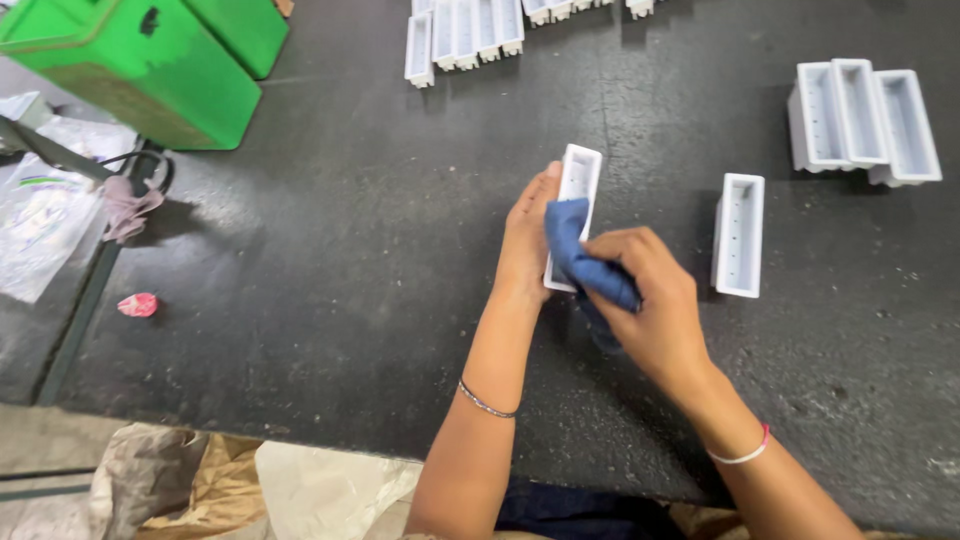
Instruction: The person wipes multiple small white plastic rectangular parts with a blue cloth on a dark table. They handle the parts one at a time, wiping each and placing them into a growing stack. A white bottle is visible nearby but not used.
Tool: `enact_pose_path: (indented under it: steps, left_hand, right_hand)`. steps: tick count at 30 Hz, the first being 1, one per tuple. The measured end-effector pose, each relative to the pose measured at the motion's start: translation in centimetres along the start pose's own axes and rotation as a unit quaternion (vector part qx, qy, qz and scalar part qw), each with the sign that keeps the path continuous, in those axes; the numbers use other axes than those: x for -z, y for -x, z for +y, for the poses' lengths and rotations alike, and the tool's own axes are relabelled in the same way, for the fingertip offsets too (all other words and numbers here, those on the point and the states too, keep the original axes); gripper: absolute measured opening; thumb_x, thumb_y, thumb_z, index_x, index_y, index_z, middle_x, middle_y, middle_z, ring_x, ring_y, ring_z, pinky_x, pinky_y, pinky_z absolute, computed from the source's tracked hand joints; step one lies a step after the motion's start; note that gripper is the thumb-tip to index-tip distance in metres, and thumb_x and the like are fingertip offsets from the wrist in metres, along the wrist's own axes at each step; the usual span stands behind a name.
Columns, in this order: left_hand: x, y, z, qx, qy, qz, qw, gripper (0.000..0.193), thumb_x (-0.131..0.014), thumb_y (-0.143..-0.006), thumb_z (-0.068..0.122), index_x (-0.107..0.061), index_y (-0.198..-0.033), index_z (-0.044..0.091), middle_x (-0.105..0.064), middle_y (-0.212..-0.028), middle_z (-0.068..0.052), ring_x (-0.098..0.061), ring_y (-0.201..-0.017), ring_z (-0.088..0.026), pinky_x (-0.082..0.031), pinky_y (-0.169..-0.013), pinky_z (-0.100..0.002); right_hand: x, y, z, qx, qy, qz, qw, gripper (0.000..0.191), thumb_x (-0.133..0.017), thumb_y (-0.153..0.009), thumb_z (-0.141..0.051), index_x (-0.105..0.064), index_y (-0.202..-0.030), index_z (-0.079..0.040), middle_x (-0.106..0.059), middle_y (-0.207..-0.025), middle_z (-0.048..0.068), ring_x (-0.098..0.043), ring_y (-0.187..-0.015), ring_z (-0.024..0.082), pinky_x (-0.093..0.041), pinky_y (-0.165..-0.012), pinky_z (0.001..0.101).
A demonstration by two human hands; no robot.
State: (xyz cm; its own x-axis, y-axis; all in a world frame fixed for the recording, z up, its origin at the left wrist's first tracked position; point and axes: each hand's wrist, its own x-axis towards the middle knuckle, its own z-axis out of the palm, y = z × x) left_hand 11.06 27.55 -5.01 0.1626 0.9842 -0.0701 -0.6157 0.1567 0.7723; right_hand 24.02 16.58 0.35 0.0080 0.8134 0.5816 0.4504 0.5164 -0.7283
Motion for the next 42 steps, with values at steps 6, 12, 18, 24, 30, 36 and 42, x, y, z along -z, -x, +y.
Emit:
enact_pose_path:
  steps: [6,12,18,24,30,36,42]
  left_hand:
    - [-1.3,1.0,-2.0,0.028,-0.025,-0.051,0.998,0.035,-0.06,-0.105,0.037,-0.068,-0.119,0.006,-0.068,-0.094,-0.002,-0.063,-0.078,-0.009,-0.053,-0.069,-0.026]
    - [-1.3,1.3,-2.1,0.025,-0.033,-0.026,0.999,0.035,-0.06,-0.105,0.037,-0.068,-0.119,0.006,-0.066,-0.09,-0.001,-0.061,-0.072,-0.01,-0.051,-0.061,-0.026]
    - [0.5,0.1,0.1,-0.03,-0.01,0.044,0.999,0.037,-0.057,-0.105,0.042,-0.067,-0.118,0.009,-0.066,-0.091,0.0,-0.063,-0.073,-0.009,-0.051,-0.06,-0.025]
    - [-0.4,0.9,-0.3,0.065,-0.016,0.004,0.998,0.038,-0.059,-0.101,0.049,-0.068,-0.11,0.013,-0.063,-0.079,-0.001,-0.058,-0.059,-0.012,-0.049,-0.048,-0.027]
    - [-1.1,1.3,0.4,0.032,0.016,-0.024,0.999,0.036,-0.063,-0.104,0.041,-0.066,-0.119,0.008,-0.064,-0.092,0.001,-0.061,-0.078,-0.008,-0.051,-0.066,-0.025]
    - [-2.5,2.0,-1.1,-0.002,-0.007,-0.023,1.0,0.032,-0.057,-0.101,0.028,-0.065,-0.124,0.007,-0.07,-0.105,-0.001,-0.067,-0.09,-0.009,-0.057,-0.08,-0.024]
    - [-5.2,4.2,-4.2,-0.012,-0.019,-0.105,0.994,0.025,-0.058,-0.11,0.02,-0.066,-0.126,0.002,-0.07,-0.103,-0.002,-0.064,-0.087,-0.007,-0.054,-0.076,-0.024]
  right_hand:
    - [1.2,-0.5,0.9,-0.001,0.031,0.084,0.996,0.024,-0.074,-0.09,0.008,-0.063,-0.11,0.002,-0.066,-0.112,0.013,-0.067,-0.102,0.026,-0.054,-0.088,0.0334]
    - [1.8,0.4,0.4,0.009,0.009,0.06,0.998,0.028,-0.075,-0.084,0.009,-0.063,-0.108,0.001,-0.067,-0.111,0.013,-0.069,-0.102,0.027,-0.055,-0.088,0.0339]
    - [0.0,1.2,-0.2,0.038,-0.01,-0.02,0.999,0.031,-0.079,-0.078,0.004,-0.066,-0.106,-0.001,-0.069,-0.109,0.013,-0.07,-0.101,0.028,-0.055,-0.085,0.034]
    - [1.1,1.2,0.4,-0.089,-0.062,0.106,0.988,0.022,-0.079,-0.097,0.001,-0.063,-0.11,-0.004,-0.068,-0.112,0.01,-0.068,-0.101,0.027,-0.056,-0.092,0.0339]
    - [0.1,1.3,-0.6,0.1,0.046,0.011,0.994,0.032,-0.079,-0.078,0.003,-0.067,-0.107,-0.003,-0.07,-0.115,0.011,-0.069,-0.105,0.028,-0.056,-0.089,0.035]
    - [0.2,0.7,-0.9,0.066,0.053,0.04,0.996,0.032,-0.082,-0.08,0.003,-0.067,-0.108,-0.002,-0.069,-0.115,0.012,-0.069,-0.105,0.028,-0.056,-0.089,0.0356]
    - [3.2,0.6,1.2,0.036,0.066,0.18,0.981,0.028,-0.078,-0.091,0.009,-0.064,-0.113,0.0,-0.067,-0.118,0.012,-0.069,-0.109,0.026,-0.055,-0.094,0.0328]
